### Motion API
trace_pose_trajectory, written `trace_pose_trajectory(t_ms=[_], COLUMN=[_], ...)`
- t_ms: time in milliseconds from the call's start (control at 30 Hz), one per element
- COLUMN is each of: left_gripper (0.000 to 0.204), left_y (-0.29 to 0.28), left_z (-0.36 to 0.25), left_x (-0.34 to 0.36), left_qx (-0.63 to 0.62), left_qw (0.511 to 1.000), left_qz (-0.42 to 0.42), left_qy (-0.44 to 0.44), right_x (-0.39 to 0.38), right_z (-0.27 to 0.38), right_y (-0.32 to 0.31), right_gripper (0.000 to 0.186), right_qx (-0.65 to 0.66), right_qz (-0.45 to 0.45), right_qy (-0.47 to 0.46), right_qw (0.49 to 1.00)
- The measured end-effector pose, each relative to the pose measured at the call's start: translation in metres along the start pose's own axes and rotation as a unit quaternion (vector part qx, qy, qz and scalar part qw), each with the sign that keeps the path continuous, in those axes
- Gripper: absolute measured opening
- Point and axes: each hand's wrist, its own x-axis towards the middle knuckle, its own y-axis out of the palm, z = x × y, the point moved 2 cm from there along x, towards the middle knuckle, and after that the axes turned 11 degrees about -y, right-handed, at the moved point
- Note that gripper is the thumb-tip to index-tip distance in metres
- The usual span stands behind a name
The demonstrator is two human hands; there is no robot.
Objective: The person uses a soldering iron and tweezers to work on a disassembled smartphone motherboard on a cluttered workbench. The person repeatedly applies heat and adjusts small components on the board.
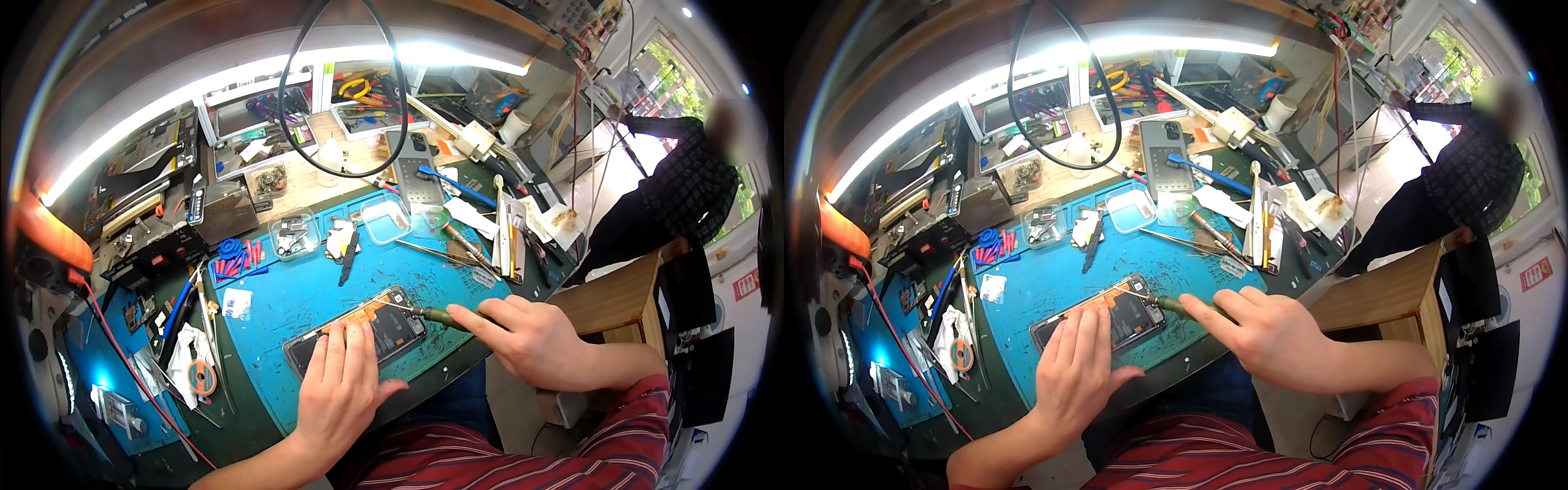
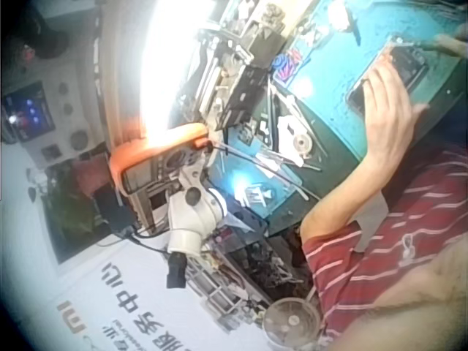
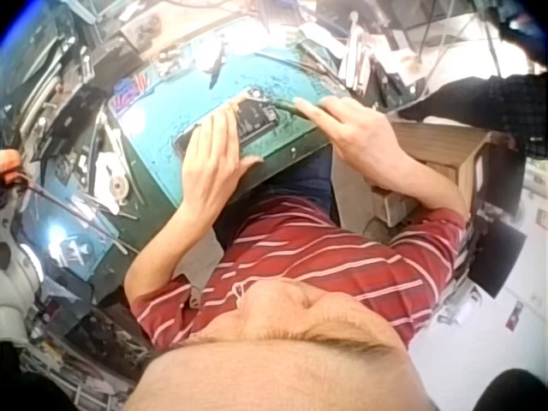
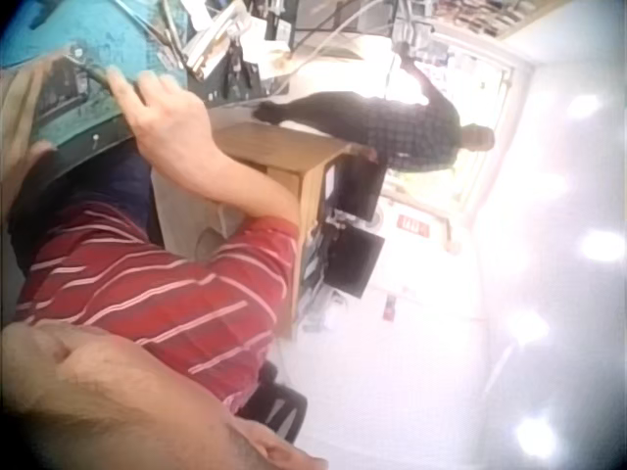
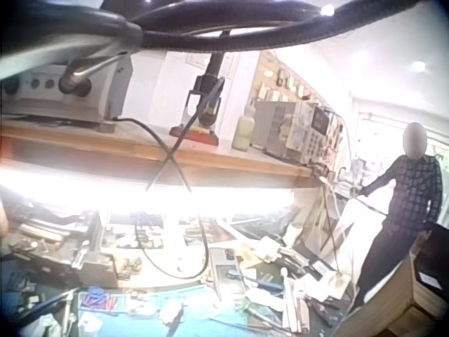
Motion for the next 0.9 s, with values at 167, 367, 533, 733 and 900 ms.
trace_pose_trajectory(t_ms=[167, 367, 533, 733, 900], left_gripper=[0.094, 0.094, 0.093, 0.093, 0.092], left_y=[0.001, 0.002, 0.002, 0.002, 0.002], left_z=[-0.001, -0.001, -0.001, -0.001, -0.001], left_x=[-0.001, -0.002, -0.002, -0.002, -0.001], left_qx=[0.015, 0.017, 0.015, 0.02, 0.02], left_qw=[1.0, 1.0, 1.0, 1.0, 1.0], left_qz=[-0.003, -0.002, 0.002, 0.005, 0.007], left_qy=[0.006, 0.009, 0.008, 0.012, 0.012], right_x=[0.004, 0.006, 0.003, -0.006, 0.0], right_z=[0.004, 0.004, 0.003, 0.0, 0.006], right_y=[-0.001, 0.0, -0.001, -0.002, 0.001], right_gripper=[0.07, 0.07, 0.07, 0.071, 0.071], right_qx=[-0.006, 0.0, -0.003, 0.011, 0.018], right_qz=[0.009, 0.008, 0.008, 0.013, -0.01], right_qy=[-0.008, -0.01, 0.002, 0.019, -0.004], right_qw=[1.0, 1.0, 1.0, 1.0, 1.0])
